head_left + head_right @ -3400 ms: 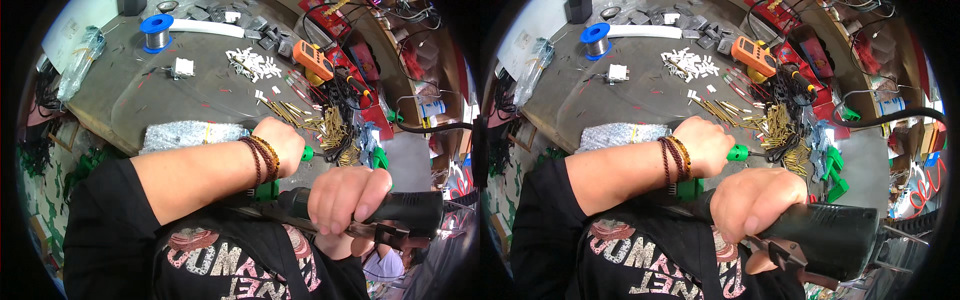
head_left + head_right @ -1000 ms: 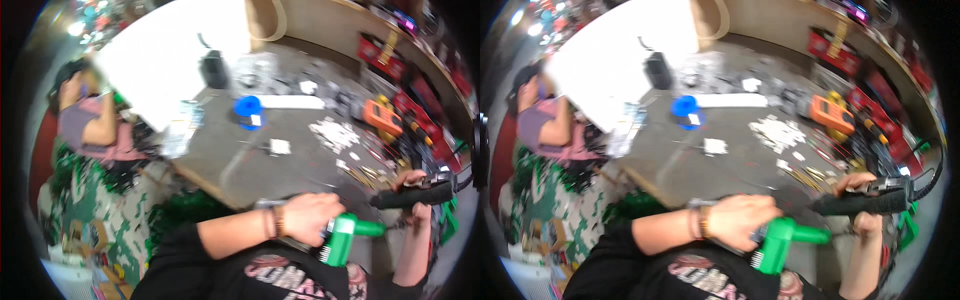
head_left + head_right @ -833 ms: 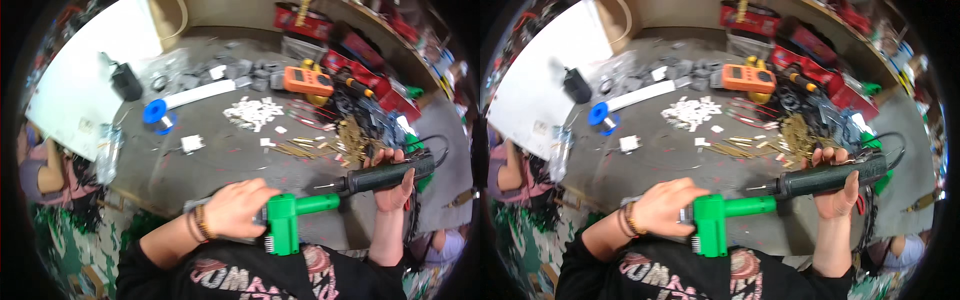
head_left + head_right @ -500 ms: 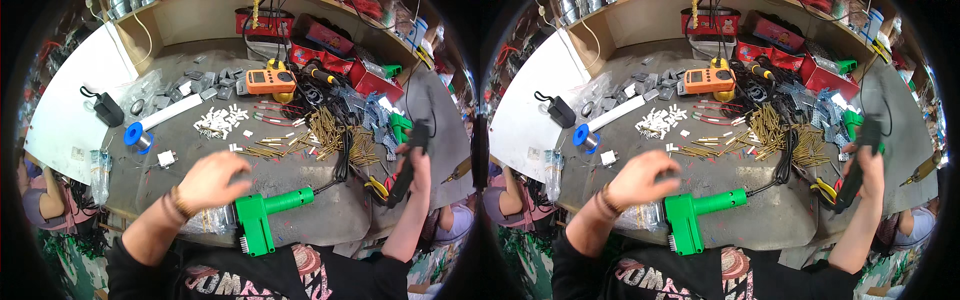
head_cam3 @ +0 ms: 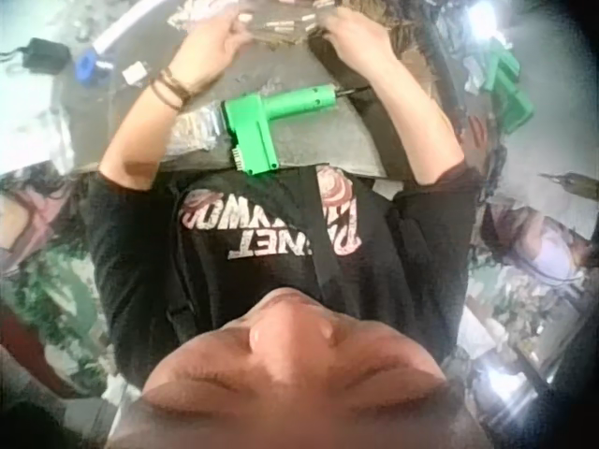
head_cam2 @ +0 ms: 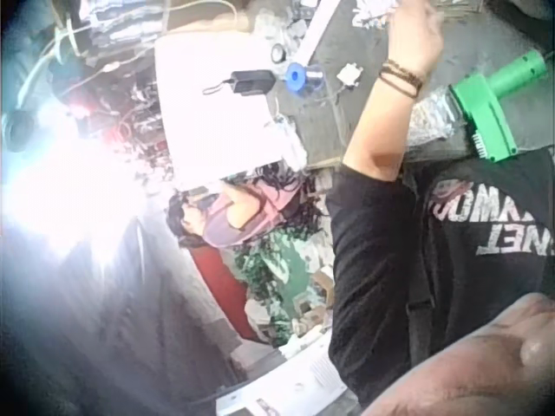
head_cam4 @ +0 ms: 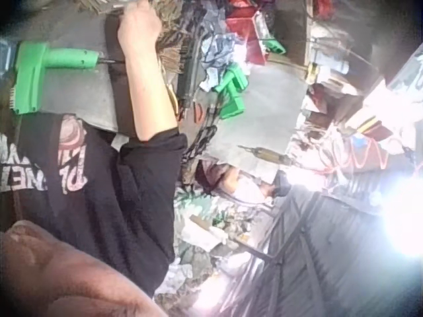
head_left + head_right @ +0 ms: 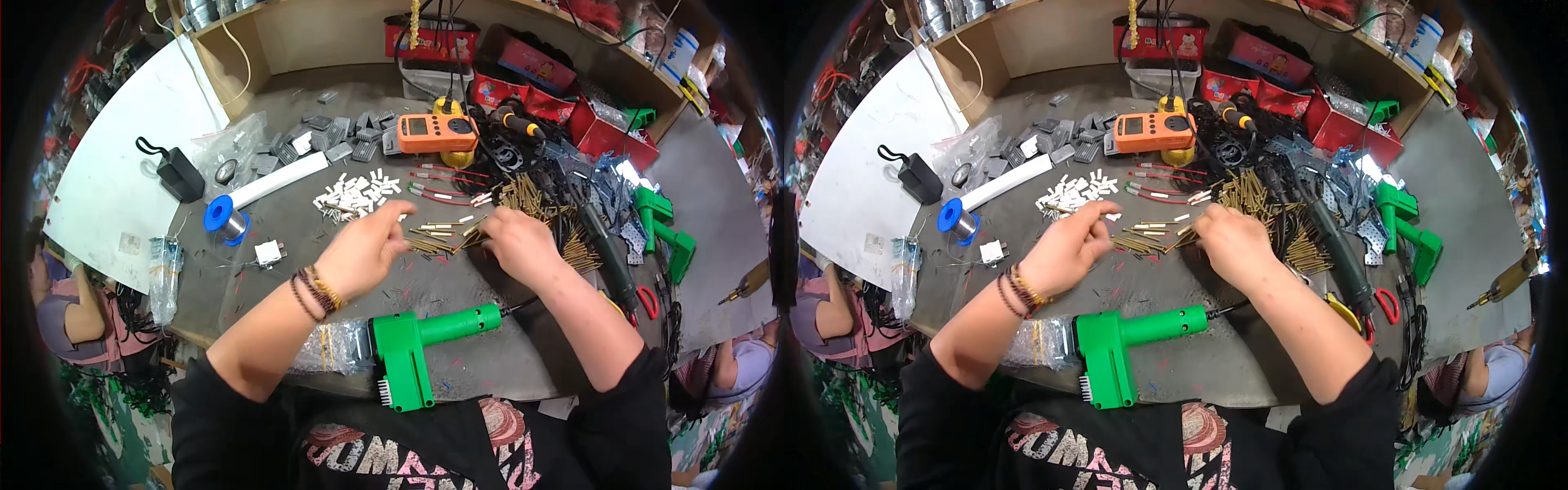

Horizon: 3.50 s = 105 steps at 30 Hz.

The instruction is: Assemble a green plastic device housing and solder internal wiring.

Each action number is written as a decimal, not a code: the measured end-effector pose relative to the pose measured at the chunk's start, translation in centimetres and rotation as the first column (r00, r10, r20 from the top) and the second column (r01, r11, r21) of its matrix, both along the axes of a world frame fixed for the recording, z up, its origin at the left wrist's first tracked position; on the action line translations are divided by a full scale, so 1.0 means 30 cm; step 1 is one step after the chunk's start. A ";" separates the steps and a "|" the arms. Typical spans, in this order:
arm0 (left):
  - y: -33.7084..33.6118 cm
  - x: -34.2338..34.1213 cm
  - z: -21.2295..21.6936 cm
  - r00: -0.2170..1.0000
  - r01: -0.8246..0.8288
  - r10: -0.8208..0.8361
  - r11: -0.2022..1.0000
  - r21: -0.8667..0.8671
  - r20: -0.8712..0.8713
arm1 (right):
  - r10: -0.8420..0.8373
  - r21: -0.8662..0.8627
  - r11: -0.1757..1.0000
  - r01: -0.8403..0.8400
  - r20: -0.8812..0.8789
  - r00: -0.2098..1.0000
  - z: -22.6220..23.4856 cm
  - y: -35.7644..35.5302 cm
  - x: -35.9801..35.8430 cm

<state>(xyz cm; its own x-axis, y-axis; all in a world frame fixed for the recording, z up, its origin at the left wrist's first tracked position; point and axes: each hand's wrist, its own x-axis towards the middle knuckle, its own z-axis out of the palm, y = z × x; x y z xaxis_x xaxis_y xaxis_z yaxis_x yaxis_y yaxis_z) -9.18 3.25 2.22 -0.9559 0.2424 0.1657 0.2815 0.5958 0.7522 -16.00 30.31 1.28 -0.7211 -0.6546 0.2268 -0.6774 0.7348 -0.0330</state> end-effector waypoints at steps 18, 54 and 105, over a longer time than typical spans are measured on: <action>0.090 0.138 -0.010 0.948 0.312 -0.318 0.937 0.156 0.017 | 0.082 -0.011 0.997 -0.082 0.000 0.997 -0.042 -0.009 -0.031; 0.106 0.163 -0.055 0.972 0.233 -0.232 0.972 0.008 -0.046 | 0.611 -0.219 0.740 -0.636 -0.178 0.772 0.056 -0.108 0.344; 0.066 0.211 -0.016 0.823 0.469 -0.494 0.869 -0.155 -0.281 | 0.731 -0.885 -0.167 0.435 0.185 0.657 0.205 0.416 0.290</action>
